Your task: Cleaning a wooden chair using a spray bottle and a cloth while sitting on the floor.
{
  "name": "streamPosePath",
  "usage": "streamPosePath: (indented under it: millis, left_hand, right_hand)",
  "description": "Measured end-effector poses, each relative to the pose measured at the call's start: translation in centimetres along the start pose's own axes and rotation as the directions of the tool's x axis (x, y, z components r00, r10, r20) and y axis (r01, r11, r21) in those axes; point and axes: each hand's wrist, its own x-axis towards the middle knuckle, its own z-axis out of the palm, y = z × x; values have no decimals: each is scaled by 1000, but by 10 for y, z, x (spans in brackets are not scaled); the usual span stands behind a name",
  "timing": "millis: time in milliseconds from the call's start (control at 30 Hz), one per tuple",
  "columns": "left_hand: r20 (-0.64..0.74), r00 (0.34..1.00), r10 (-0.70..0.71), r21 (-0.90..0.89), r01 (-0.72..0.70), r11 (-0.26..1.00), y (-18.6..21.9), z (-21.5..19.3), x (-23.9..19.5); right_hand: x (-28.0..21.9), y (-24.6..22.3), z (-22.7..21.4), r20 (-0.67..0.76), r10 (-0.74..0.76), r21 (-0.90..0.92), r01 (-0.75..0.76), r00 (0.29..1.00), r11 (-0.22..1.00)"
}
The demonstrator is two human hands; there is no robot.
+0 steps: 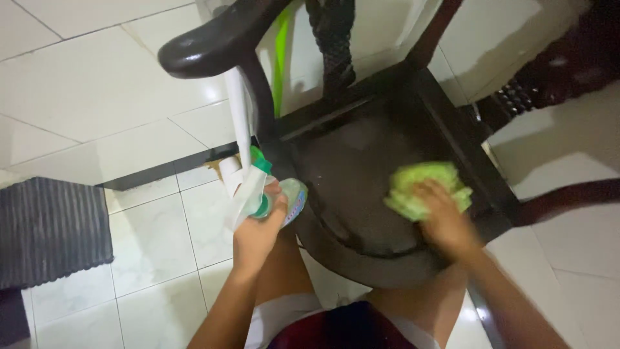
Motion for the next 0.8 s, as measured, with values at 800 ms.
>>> streamPosePath:
  millis: [800]
  left_hand:
    - [139,976,-168,368,106,924,69,19,-11]
  right_hand:
    - [82,-55,35,27,-183,0,183,983,983]
